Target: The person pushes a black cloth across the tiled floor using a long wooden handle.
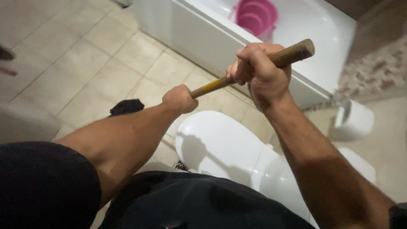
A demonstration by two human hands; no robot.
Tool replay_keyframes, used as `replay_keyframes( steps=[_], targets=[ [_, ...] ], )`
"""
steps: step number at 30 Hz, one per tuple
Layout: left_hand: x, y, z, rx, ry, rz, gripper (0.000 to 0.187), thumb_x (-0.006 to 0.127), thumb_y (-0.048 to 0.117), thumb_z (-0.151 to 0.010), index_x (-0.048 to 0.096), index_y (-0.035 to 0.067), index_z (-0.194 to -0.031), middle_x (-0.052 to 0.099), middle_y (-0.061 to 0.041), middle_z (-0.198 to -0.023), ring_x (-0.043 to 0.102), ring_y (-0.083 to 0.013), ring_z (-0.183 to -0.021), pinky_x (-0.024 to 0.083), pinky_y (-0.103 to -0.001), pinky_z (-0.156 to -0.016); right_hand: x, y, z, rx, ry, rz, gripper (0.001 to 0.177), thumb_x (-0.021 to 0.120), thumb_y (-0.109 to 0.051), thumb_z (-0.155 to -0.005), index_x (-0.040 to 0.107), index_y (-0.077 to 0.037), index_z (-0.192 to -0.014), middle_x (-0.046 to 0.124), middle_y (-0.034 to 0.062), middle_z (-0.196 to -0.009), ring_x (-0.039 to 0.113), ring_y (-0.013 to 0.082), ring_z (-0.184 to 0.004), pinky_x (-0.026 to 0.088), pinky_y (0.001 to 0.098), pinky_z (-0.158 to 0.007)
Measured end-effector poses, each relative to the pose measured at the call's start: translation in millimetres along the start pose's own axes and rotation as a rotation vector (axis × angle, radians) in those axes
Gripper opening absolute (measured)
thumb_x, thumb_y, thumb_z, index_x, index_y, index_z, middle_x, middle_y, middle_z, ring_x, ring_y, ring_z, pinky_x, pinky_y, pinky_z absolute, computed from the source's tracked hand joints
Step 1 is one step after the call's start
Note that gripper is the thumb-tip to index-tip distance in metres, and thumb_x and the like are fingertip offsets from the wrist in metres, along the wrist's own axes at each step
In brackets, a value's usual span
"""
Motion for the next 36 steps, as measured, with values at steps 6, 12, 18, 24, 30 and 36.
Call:
replay_keyframes(
  steps=[6,12,18,24,30,36],
  targets=[
    [37.7,79.1,-27.3,0.229,-0.051,0.118,0.027,0.065,0.033,-0.09,0.078,0.015,-0.106,0.077,-0.012,-0.106,0.073,-0.0268,-0.1,0.055,-0.041,-0.091,-27.8,-39.3,40.7,-0.079,0.137,0.301,0.037,0.056,-0.01,-0.095,0.054,-0.007,-0.058,0.05,0.0048,-0.055,0.053,0.0155,-0.054,0.056,0.0358,-0.065],
    [97.5,163.0,-39.9,0.633,-0.085,0.109,0.033,0.073,0.034,-0.082,0.078,0.013,-0.107,0.075,-0.016,-0.107,0.07,-0.0331,-0.104,0.054,-0.042,-0.092,-40.3,-68.3,73.1,-0.099,0.246,0.587,0.035,0.058,-0.011,-0.095,0.057,-0.004,-0.06,0.055,0.0034,-0.057,0.045,0.0108,-0.049,0.04,0.027,-0.049],
    [113.1,202.2,-3.7,0.619,-0.336,-0.022,0.048,0.078,0.032,-0.077,0.067,0.009,-0.118,0.072,-0.016,-0.11,0.071,-0.0297,-0.104,0.055,-0.041,-0.091,-58.0,-68.7,89.3,-0.099,0.429,0.757,0.038,0.058,-0.01,-0.093,0.047,-0.009,-0.057,0.046,-0.0005,-0.051,0.042,0.0094,-0.042,0.038,0.027,-0.042],
    [80.7,198.6,16.4,0.658,-0.215,-0.116,0.055,0.077,0.036,-0.079,0.067,0.005,-0.124,0.069,-0.018,-0.118,0.066,-0.0329,-0.111,0.053,-0.04,-0.096,-77.1,-76.1,89.7,-0.221,0.48,0.437,0.038,0.053,-0.007,-0.095,0.045,-0.009,-0.058,0.041,0.0016,-0.052,0.036,0.0138,-0.042,0.045,0.0345,-0.05],
    [50.5,152.9,5.4,0.391,-0.271,-0.106,0.049,0.068,0.04,-0.084,0.067,0.014,-0.126,0.075,-0.015,-0.11,0.077,-0.0288,-0.1,0.063,-0.041,-0.087,-72.2,-59.6,63.4,-0.163,0.434,0.256,0.039,0.053,-0.007,-0.095,0.042,-0.009,-0.058,0.038,0.0034,-0.053,0.034,0.0153,-0.045,0.046,0.0375,-0.056],
    [9.0,74.5,-9.6,0.25,-0.135,-0.058,0.04,0.069,0.031,-0.087,0.071,0.008,-0.12,0.074,-0.017,-0.107,0.074,-0.0315,-0.094,0.059,-0.042,-0.085,-29.7,-27.8,29.7,-0.129,0.319,0.169,0.036,0.055,-0.008,-0.089,0.047,-0.006,-0.055,0.043,0.0071,-0.051,0.043,0.0198,-0.044,0.053,0.0399,-0.058]
  ],
)
Point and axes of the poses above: each hand's wrist, its own z-axis away from the middle knuckle, its own x-axis out of the palm, y = z × x, the point moved 5 cm from there along -z, towards the middle knuckle
